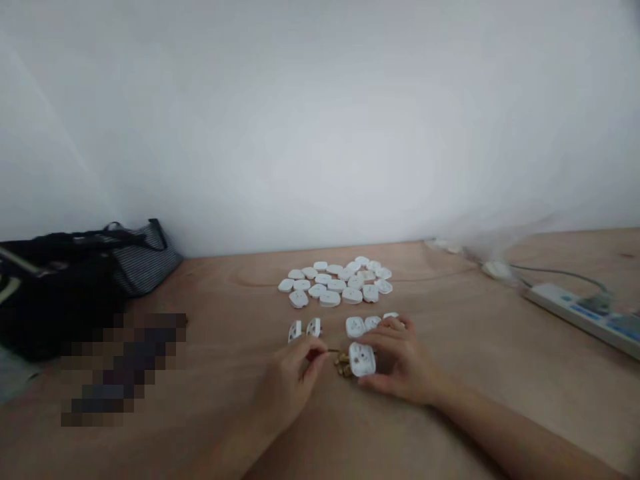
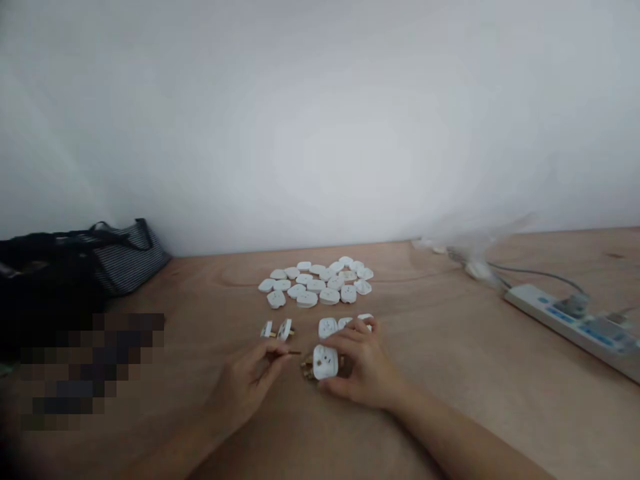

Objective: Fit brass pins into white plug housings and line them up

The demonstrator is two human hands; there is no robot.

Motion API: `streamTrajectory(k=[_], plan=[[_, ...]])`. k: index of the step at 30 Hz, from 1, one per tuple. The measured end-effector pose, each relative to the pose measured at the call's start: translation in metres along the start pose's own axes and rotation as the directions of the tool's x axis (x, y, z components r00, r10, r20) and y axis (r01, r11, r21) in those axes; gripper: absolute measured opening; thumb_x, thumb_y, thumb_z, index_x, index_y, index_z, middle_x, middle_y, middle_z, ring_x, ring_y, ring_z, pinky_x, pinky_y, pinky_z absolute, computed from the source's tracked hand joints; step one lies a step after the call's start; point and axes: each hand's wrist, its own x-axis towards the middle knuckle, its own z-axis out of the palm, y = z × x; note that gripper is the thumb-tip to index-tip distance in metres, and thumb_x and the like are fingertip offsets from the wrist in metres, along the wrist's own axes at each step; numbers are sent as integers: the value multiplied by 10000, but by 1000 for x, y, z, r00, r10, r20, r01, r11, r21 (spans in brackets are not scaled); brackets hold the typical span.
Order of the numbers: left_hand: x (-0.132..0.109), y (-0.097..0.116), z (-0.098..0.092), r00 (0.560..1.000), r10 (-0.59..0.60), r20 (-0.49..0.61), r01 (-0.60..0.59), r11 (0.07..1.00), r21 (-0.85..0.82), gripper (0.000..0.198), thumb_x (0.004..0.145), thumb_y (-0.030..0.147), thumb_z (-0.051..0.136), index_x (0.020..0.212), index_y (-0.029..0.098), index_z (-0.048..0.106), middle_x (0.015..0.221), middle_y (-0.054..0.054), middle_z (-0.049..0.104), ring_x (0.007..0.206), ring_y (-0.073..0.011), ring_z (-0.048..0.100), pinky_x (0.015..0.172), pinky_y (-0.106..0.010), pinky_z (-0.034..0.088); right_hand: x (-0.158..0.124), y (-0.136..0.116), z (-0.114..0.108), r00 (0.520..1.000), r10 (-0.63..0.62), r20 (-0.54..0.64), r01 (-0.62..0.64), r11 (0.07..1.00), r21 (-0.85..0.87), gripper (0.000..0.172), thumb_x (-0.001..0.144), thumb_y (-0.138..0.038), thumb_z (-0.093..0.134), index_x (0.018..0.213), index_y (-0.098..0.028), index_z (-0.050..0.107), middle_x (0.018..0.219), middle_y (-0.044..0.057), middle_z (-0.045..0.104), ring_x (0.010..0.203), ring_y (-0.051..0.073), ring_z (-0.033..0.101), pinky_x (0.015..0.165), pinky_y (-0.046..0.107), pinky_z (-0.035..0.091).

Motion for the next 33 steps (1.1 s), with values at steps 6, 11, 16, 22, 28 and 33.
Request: streamTrajectory(k=[6,11,16,22,28,33], plan=[[-1,10,9,995,87,-47,-91,992,-91,98,838,122,570,856,197,629,851,-21,687,804,-152,653,757,-247,508,0,-9,3,1000,29,3,-29,997,73,467,610,-421,756,1039,-285,630,898,18,675,894,238,544,886,421,269],[0,14,9,979,196,-55,-200,975,-100,154,835,88,556,866,193,664,884,-48,699,804,-153,669,727,-234,538,1,-11,4,1000,14,21,-16,996,89,460,610,-422,754,1031,-274,639,875,18,667,875,231,554,883,410,280],[2,19,8,966,243,-92,-254,958,-132,161,823,68,564,851,182,675,858,-51,712,771,-149,681,697,-218,549,1,-12,4,999,-35,14,33,994,106,490,603,-441,759,1042,-262,636,882,21,672,879,230,558,887,412,266],[4,20,9,964,256,-72,-265,945,-193,150,802,53,592,833,167,686,817,-62,722,750,-161,678,695,-247,549,0,-11,5,1000,-29,-1,29,994,103,521,599,-438,768,1062,-251,620,894,24,656,862,218,570,883,413,266],[6,17,13,964,255,-69,-265,938,-223,140,810,73,600,834,176,692,797,-54,729,746,-169,651,677,-276,547,-1,-8,8,999,-46,-23,48,994,94,548,578,-442,778,1052,-230,602,908,33,649,859,223,573,887,419,266],[5,11,12,949,314,15,-307,938,-160,206,823,71,584,945,204,683,911,-38,737,960,-197,627,856,-336,513,-3,-7,10,998,-39,-48,44,994,98,639,579,-463,775,1125,-225,544,891,35,640,843,220,563,887,415,275]])
